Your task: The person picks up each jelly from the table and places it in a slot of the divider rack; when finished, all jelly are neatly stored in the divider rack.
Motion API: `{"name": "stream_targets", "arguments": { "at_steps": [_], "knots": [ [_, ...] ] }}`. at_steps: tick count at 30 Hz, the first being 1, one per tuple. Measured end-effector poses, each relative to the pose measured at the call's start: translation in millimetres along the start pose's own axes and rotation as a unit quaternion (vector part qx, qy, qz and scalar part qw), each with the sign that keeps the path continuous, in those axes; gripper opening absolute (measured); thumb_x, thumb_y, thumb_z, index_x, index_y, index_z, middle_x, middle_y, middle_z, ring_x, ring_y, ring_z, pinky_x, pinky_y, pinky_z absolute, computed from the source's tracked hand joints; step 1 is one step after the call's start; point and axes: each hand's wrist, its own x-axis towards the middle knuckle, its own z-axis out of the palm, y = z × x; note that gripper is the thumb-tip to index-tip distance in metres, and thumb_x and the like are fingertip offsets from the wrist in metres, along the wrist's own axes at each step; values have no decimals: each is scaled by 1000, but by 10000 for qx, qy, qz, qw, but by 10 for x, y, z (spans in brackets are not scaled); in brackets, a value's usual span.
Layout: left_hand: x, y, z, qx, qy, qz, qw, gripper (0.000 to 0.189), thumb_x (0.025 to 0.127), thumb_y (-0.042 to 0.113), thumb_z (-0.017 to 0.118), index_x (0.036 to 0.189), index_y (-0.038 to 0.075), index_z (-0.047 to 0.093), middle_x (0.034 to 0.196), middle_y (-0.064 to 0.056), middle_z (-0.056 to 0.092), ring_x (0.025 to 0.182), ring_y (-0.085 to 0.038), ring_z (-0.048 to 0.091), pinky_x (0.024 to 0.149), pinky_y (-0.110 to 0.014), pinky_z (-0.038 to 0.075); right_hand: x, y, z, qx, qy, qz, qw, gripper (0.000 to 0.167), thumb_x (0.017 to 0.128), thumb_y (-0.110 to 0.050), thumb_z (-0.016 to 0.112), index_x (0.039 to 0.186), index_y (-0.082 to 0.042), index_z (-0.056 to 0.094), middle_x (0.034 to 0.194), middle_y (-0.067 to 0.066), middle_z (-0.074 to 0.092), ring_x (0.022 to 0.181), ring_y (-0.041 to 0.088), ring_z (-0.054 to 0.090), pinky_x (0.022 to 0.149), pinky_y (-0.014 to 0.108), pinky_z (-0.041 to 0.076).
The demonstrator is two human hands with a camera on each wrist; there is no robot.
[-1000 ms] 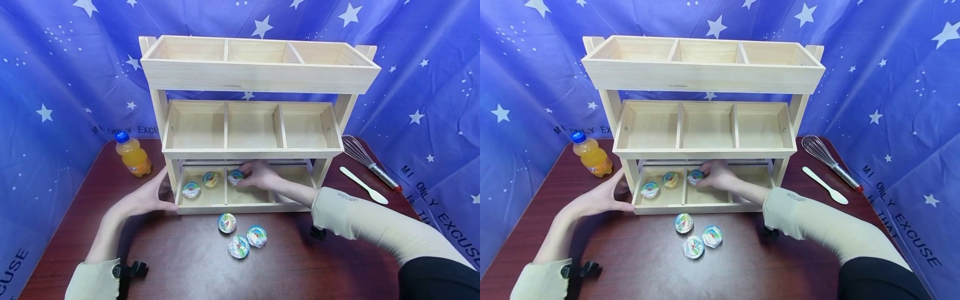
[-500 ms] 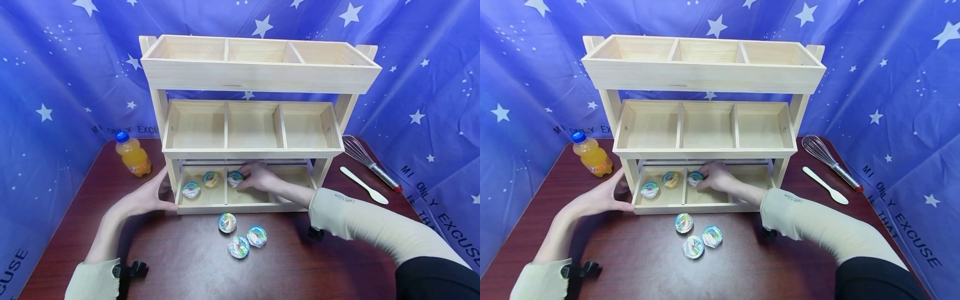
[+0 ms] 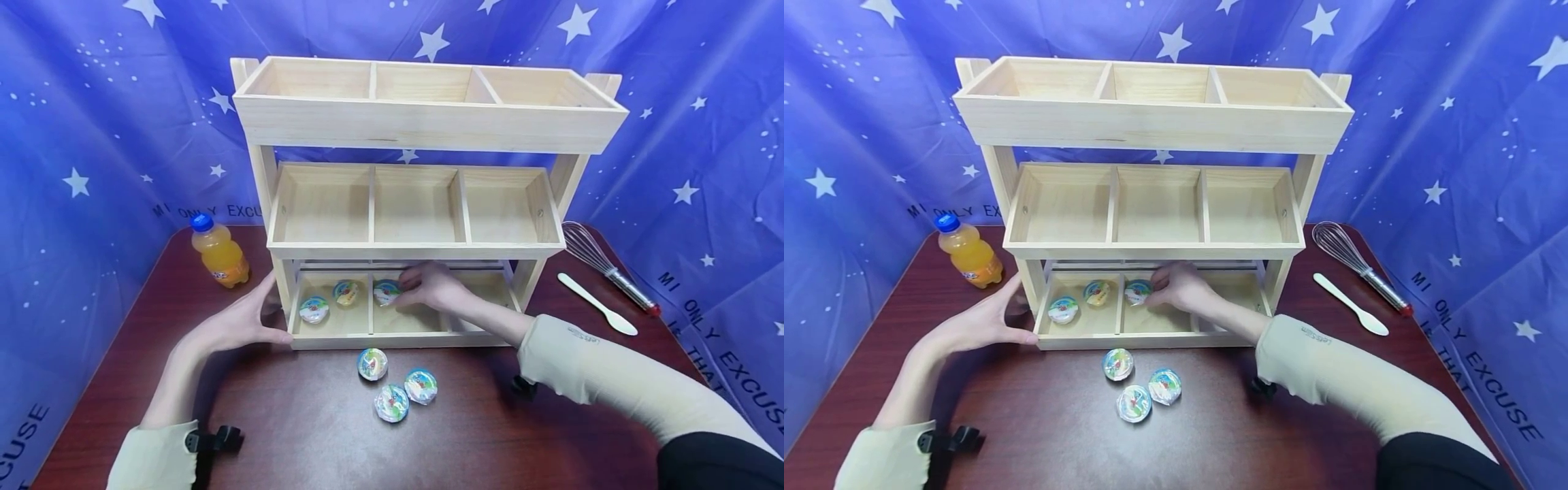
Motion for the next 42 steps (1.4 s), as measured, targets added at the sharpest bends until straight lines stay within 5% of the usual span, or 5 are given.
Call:
{"name": "stream_targets", "arguments": {
  "at_steps": [10,24,31,42],
  "knots": [
    [15,-7,-5,64,19,82,9999,130,77,30,92,162,48,-5,171,-14,20,134,-44,55,112,-68,43,-232,81,-124,-232,312,-776,9962,36,93,-15,71,126,-3,71,118,12,76,104,27,73,92,38,61],
    [13,-24,9,57,38,84,9999,129,78,28,91,162,48,-4,171,-13,20,133,-42,56,112,-66,44,-515,220,-45,1334,724,-1652,9745,27,91,-3,73,117,2,73,110,20,77,94,10,72,83,22,59],
    [-52,-54,14,140,144,79,9998,129,78,28,91,163,45,-4,171,-12,18,134,-41,55,113,-65,43,-550,228,-2,1650,55,-2036,9650,28,91,-4,75,119,0,73,107,19,76,94,8,71,80,23,59],
    [-24,0,9,155,75,108,9998,130,78,28,92,163,45,-5,171,-14,17,134,-42,54,113,-66,43,-680,300,-86,1337,-2053,-2470,9375,48,91,-7,77,136,-5,64,126,20,71,112,38,70,100,36,59]
  ]
}}
